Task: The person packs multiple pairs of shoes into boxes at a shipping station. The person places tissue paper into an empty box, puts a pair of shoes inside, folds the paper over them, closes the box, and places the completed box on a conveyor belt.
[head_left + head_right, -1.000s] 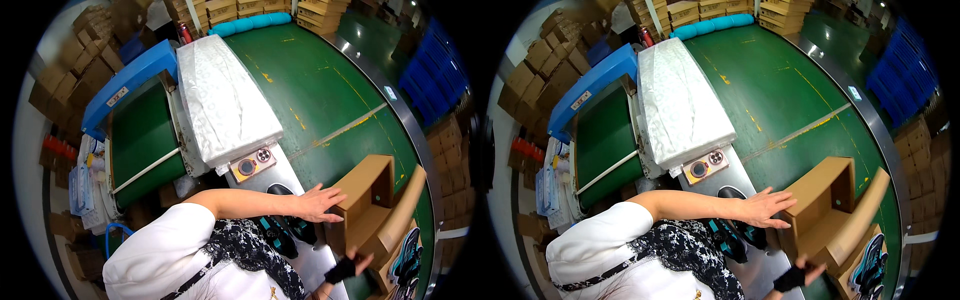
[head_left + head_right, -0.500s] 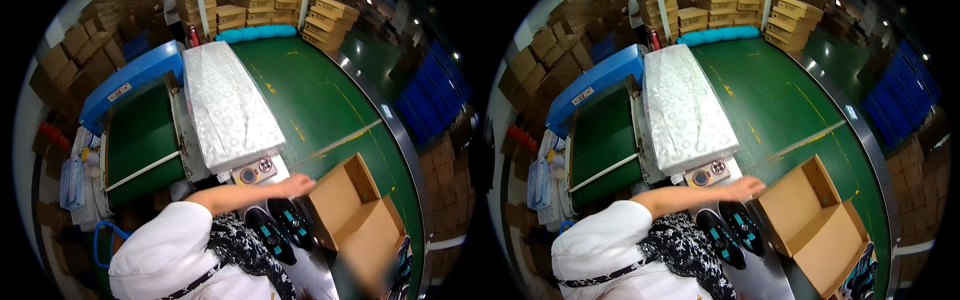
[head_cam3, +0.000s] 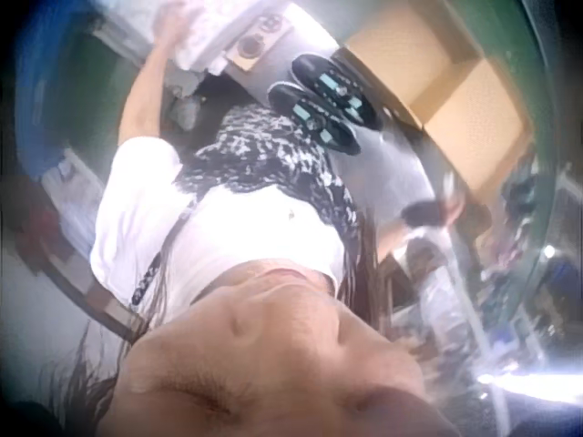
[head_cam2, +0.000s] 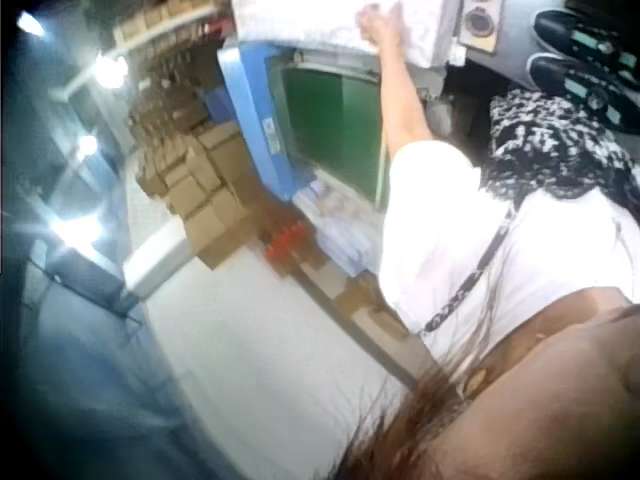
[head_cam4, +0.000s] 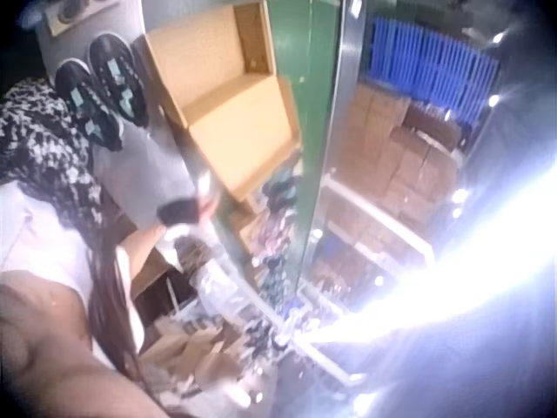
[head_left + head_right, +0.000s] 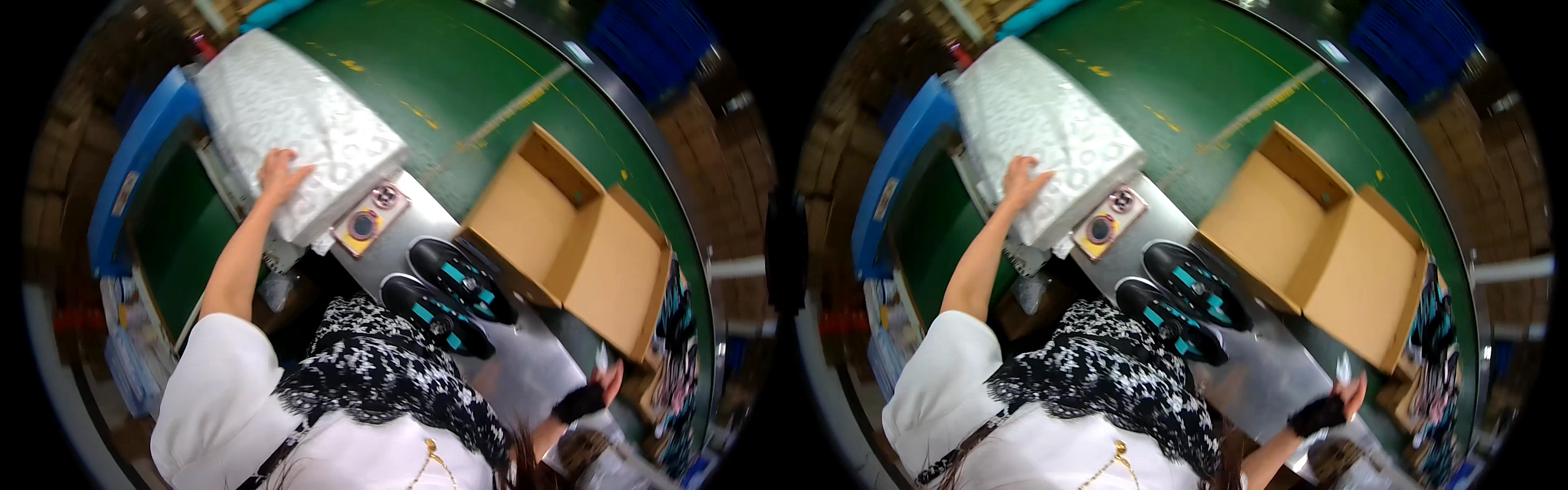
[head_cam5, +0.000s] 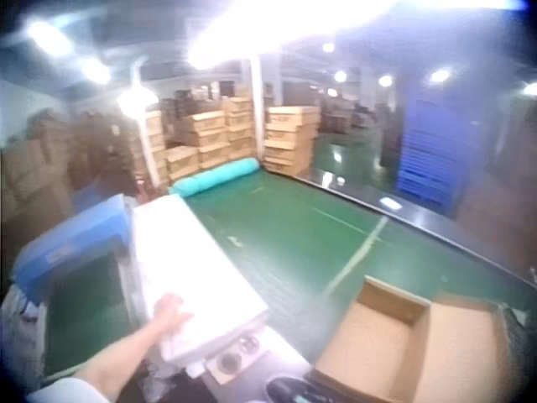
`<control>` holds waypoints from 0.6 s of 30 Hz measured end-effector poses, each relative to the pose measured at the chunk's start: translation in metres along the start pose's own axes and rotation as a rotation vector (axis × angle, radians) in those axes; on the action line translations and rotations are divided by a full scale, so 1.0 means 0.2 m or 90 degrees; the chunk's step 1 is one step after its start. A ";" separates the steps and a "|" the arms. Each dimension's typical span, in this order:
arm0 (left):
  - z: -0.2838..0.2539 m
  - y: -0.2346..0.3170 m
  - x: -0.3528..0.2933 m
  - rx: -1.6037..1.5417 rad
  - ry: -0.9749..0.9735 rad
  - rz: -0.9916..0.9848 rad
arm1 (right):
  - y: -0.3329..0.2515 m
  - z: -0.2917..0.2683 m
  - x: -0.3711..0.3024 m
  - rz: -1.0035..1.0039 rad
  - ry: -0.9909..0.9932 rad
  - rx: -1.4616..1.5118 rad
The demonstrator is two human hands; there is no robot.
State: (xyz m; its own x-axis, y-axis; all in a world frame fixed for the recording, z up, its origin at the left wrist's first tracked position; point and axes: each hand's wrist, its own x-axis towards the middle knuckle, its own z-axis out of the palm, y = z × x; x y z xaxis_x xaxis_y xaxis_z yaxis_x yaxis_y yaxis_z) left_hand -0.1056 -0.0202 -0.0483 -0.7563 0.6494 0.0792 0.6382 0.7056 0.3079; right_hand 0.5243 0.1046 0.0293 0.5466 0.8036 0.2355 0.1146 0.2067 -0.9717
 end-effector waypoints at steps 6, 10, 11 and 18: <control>0.11 -0.02 0.07 -0.001 0.176 0.059 | 0.03 0.63 0.02 0.100 -0.399 0.049; -0.15 -0.15 0.22 -0.032 0.208 0.077 | 0.24 0.72 -0.06 -0.413 -0.630 -0.483; -0.29 -0.07 0.26 -0.016 0.231 0.094 | 0.24 0.74 -0.09 -0.510 -0.632 -0.560; -0.80 1.03 0.09 -0.408 0.222 0.304 | 0.25 1.03 -0.18 -0.224 -0.842 -0.610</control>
State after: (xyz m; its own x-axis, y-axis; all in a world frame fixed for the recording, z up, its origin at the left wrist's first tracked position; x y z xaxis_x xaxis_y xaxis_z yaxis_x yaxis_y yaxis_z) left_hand -0.0106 0.0919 0.1684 -0.4967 0.6371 0.5893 0.7736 0.0172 0.6335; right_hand 0.3408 0.2013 -0.0232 -0.5876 0.7838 -0.2008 0.7760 0.4756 -0.4144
